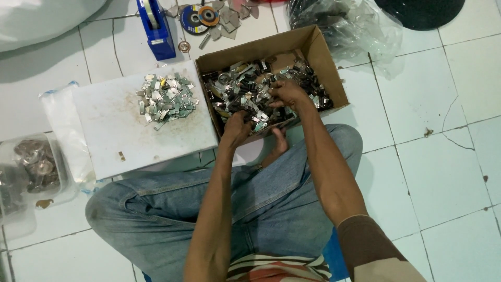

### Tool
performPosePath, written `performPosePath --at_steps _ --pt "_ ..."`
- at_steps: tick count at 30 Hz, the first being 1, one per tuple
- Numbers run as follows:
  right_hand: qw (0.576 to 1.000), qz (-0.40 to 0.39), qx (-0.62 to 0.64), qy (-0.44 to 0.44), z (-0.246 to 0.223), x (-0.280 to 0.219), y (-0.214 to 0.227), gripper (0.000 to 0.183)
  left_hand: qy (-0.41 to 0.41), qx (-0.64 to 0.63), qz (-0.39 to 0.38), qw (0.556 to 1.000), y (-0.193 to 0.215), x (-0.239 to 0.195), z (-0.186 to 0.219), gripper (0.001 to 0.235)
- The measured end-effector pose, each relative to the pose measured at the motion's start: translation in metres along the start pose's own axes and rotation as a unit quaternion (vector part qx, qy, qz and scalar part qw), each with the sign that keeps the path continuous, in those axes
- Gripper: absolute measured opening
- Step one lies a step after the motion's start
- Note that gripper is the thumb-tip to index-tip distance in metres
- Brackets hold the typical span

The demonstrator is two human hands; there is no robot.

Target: The person sits cross-legged on the floor and sorts small metal parts from a cardboard box onto a white board. They pick up handfuls of parts, separate them, and place the sorted pieces onto the board. The person then gathers the sorted parts from the board and places them into a plastic bag.

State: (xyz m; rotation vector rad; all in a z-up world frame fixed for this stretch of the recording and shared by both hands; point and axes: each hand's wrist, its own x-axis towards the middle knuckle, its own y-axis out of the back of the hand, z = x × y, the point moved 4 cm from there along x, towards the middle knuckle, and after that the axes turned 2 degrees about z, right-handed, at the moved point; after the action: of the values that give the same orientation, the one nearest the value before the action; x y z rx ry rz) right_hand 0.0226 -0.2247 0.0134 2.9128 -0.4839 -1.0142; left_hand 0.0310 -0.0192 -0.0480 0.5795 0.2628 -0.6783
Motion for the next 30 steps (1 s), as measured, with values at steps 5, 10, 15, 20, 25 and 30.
performPosePath --at_steps 5,10,15,20,25,30 --pt "0.990 0.021 -0.137 -0.005 0.032 0.051 0.026 0.033 0.009 -0.002 -0.010 1.000 -0.002 0.000 0.001 0.038" --pt "0.992 -0.013 -0.123 0.001 0.002 0.002 0.007 0.028 0.018 -0.016 -0.005 1.000 -0.001 -0.002 0.006 0.038" --pt "0.991 -0.103 -0.082 0.031 -0.015 -0.010 -0.007 0.038 0.015 -0.106 0.036 0.994 0.014 -0.019 0.029 0.039" --pt "0.985 -0.160 -0.059 0.014 -0.015 -0.010 -0.029 0.031 0.018 -0.250 0.085 0.964 0.013 -0.012 0.024 0.045" --pt "0.976 -0.191 -0.095 0.046 -0.017 -0.018 -0.038 0.026 0.020 -0.403 0.099 0.910 0.025 -0.030 0.044 0.041" --pt "0.975 -0.177 -0.110 0.082 -0.006 -0.001 -0.032 0.025 0.023 -0.448 0.099 0.888 0.025 -0.025 0.034 0.043"
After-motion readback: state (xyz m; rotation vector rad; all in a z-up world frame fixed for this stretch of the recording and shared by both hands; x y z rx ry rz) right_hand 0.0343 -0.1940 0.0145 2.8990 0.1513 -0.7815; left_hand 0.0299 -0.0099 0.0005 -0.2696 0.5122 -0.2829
